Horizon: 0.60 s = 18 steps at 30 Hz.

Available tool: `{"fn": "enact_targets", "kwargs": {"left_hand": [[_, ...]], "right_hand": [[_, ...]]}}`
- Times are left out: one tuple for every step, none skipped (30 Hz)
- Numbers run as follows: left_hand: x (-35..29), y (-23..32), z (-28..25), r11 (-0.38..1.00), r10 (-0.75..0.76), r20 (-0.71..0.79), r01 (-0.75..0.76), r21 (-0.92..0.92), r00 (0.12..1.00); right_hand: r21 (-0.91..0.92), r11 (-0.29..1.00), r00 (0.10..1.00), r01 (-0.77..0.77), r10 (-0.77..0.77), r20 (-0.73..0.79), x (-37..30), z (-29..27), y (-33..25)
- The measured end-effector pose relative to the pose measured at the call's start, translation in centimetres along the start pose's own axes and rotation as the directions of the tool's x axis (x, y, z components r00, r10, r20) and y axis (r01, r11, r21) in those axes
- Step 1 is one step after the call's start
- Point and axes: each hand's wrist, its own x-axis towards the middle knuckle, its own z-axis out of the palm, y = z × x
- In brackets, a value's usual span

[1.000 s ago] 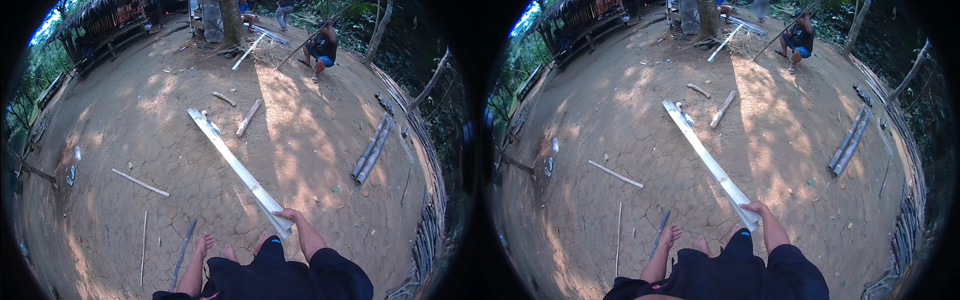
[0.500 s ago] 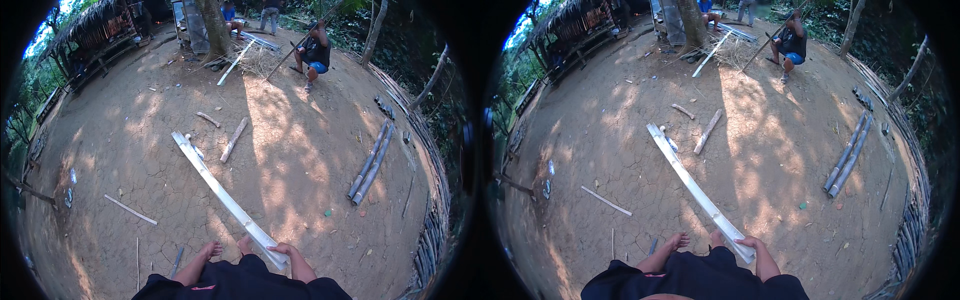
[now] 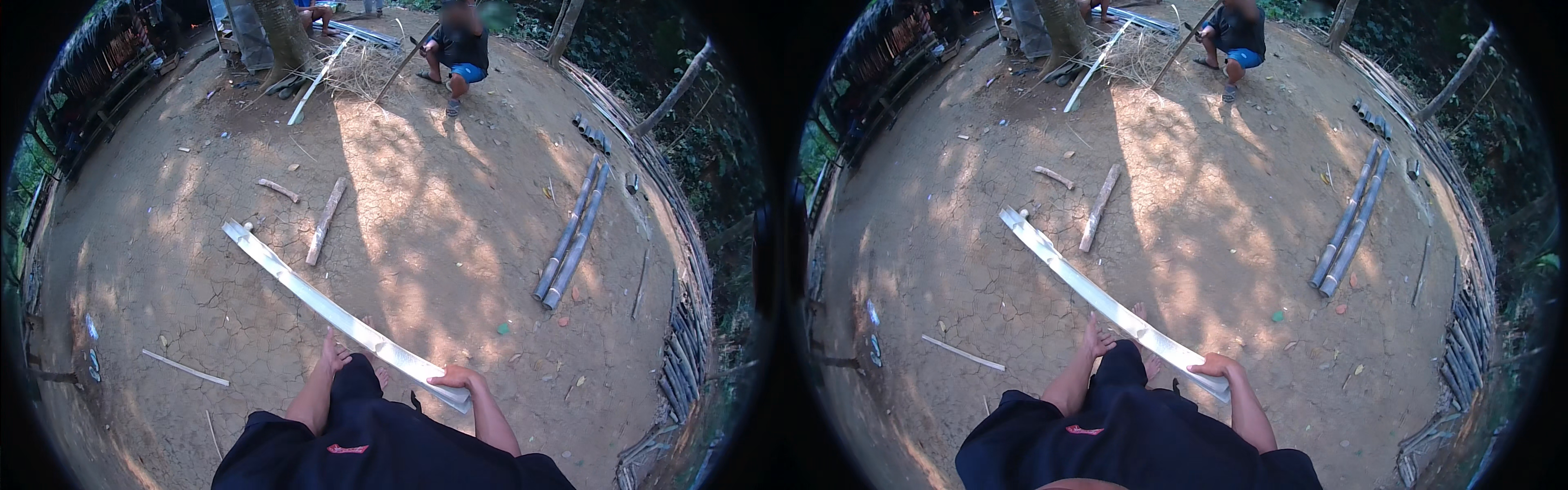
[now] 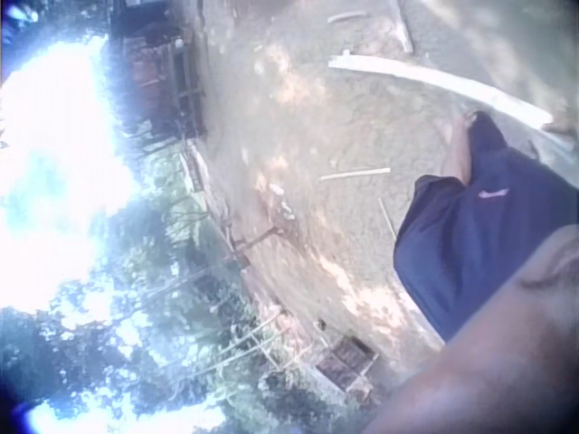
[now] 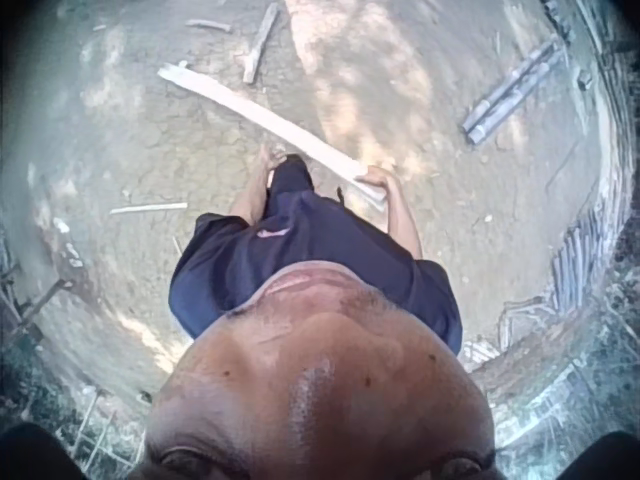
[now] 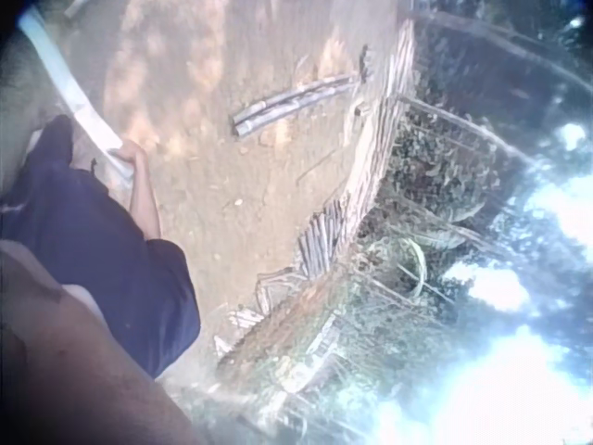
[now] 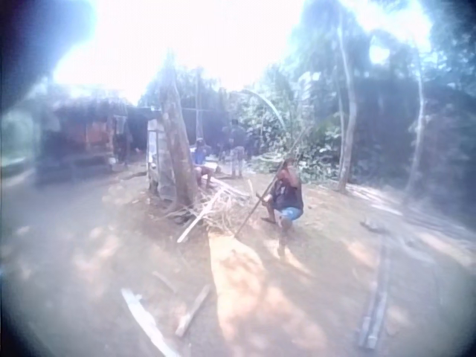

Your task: The person splits a long bamboo stalk lengthwise using a machete and a wooden mallet. They then separate the split halves and place them on the ground. Later, they pick up another bamboo stalk and split it in the same manner.

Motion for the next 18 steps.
{"fn": "enact_targets", "kwargs": {"left_hand": [[0.9, 0.6, 1.2, 0.999, -0.030, -0.008, 0.030, -0.042, 1.000], [1.8, 1.0, 2.6, 0.995, -0.060, -0.016, 0.058, -0.086, 0.998], [2.7, 1.3, 3.9, 0.988, -0.100, -0.023, 0.096, -0.122, 0.995], [3.1, 1.7, 5.0, 0.975, -0.089, 0.033, 0.094, -0.201, 0.995], [3.5, 2.1, 6.1, 0.955, -0.072, 0.087, 0.094, -0.281, 0.994], [3.8, 2.6, 7.0, 0.923, -0.048, 0.126, 0.092, -0.373, 0.991], [4.1, 3.4, 8.2, 0.907, -0.008, 0.164, 0.076, -0.415, 0.986], [4.3, 4.0, 9.5, 0.887, 0.028, 0.198, 0.067, -0.456, 0.980], [4.4, 3.7, 10.1, 0.870, 0.057, 0.229, 0.064, -0.489, 0.972], [4.8, 4.0, 10.7, 0.861, 0.046, 0.183, 0.054, -0.505, 0.982], [4.9, 3.9, 11.2, 0.854, 0.033, 0.138, 0.044, -0.519, 0.990], [5.5, 4.5, 12.4, 0.855, 0.023, 0.110, 0.038, -0.518, 0.994], [6.0, 4.7, 13.8, 0.856, 0.012, 0.093, 0.038, -0.515, 0.996], [7.5, 4.4, 13.4, 0.820, -0.013, 0.131, 0.086, -0.566, 0.991], [8.6, 3.8, 12.9, 0.826, -0.029, 0.138, 0.101, -0.554, 0.990], [8.6, 3.7, 13.2, 0.821, -0.039, 0.096, 0.087, -0.565, 0.995], [7.4, 4.4, 14.5, 0.828, -0.091, 0.058, 0.108, -0.550, 0.994], [8.0, 4.4, 14.2, 0.853, -0.074, 0.037, 0.082, -0.516, 0.997]], "right_hand": [[-0.007, 1.000, 1.000, -0.009, 0.009, -0.009, 0.0, -1.1, -0.2], [-0.038, 0.999, 1.000, 0.005, -0.006, -0.014, 0.4, -2.1, 0.1], [-0.046, 0.999, 0.999, 0.008, -0.009, -0.031, 0.9, -2.5, 0.9], [-0.065, 0.998, 0.999, 0.017, -0.020, -0.046, 1.6, -3.0, 1.6], [-0.087, 0.996, 0.998, 0.026, -0.031, -0.061, 2.3, -3.6, 2.2], [-0.108, 0.994, 0.998, 0.000, -0.007, -0.067, 1.7, -4.8, 1.1], [-0.137, 0.990, 0.998, -0.021, 0.011, -0.068, -0.4, -6.3, -1.4], [-0.167, 0.985, 0.997, -0.046, 0.036, -0.068, -2.3, -7.6, -3.5], [-0.179, 0.977, 0.993, -0.114, 0.105, -0.061, -3.4, -8.0, -4.4], [-0.191, 0.967, 0.985, -0.170, 0.159, -0.069, -3.7, -8.6, -5.2], [-0.202, 0.953, 0.974, -0.225, 0.213, -0.078, -4.2, -8.9, -6.0], [-0.199, 0.951, 0.968, -0.239, 0.216, -0.129, -5.0, -9.1, -7.1], [-0.193, 0.946, 0.956, -0.260, 0.224, -0.188, -6.1, -9.2, -7.8], [-0.193, 0.944, 0.955, -0.268, 0.233, -0.186, -7.2, -9.8, -8.7], [-0.186, 0.943, 0.953, -0.276, 0.242, -0.184, -7.9, -10.7, -9.7], [-0.203, 0.947, 0.953, -0.250, 0.204, -0.225, -8.7, -11.9, -10.3], [-0.205, 0.953, 0.953, -0.223, 0.170, -0.251, -9.6, -12.6, -10.8], [-0.203, 0.961, 0.955, -0.189, 0.132, -0.265, -10.1, -12.7, -11.1]]}}
